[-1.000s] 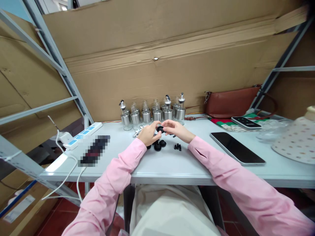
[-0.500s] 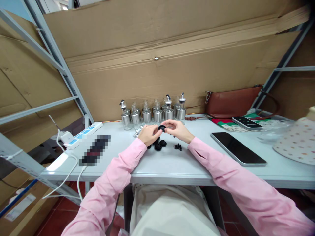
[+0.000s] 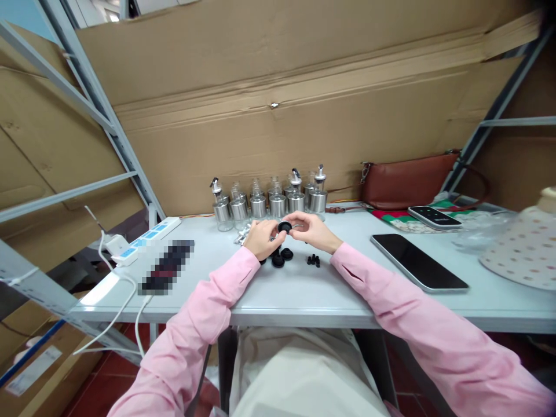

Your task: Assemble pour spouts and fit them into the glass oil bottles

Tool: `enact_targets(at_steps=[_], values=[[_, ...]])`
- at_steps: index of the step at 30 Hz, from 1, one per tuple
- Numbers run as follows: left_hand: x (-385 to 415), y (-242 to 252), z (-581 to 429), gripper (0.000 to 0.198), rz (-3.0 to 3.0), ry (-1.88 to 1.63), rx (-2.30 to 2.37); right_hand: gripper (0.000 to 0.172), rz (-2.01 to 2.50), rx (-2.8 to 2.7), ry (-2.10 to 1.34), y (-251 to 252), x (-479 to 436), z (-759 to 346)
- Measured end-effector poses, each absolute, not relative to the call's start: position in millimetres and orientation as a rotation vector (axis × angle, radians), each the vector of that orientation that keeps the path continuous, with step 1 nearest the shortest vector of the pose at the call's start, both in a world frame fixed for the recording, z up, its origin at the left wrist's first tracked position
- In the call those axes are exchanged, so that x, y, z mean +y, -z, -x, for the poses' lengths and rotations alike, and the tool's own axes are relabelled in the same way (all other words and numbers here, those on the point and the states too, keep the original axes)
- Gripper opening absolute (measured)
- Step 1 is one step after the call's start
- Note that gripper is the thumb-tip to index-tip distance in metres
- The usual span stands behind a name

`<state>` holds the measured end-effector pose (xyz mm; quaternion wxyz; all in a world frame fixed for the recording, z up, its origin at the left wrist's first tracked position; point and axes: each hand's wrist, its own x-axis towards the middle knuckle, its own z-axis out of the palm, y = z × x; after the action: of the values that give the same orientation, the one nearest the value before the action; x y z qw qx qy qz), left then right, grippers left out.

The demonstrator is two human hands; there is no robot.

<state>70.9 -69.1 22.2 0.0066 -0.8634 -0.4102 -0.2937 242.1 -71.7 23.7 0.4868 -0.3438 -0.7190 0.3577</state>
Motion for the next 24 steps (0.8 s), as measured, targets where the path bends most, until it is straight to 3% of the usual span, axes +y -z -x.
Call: enact_targets(at_steps=[9, 24], values=[[-69.1, -23.1, -69.1, 0.02, 2.708, 0.832, -1.288, 0.028, 0.797, -1.756, -0.883, -23.2, -71.9, -241.0], [-66.8, -20.4, -68.9, 0.024, 2.758, 1.001, -1.226, 0.02, 0.757, -1.801, -1.026, -23.5, -75.1, -240.0]])
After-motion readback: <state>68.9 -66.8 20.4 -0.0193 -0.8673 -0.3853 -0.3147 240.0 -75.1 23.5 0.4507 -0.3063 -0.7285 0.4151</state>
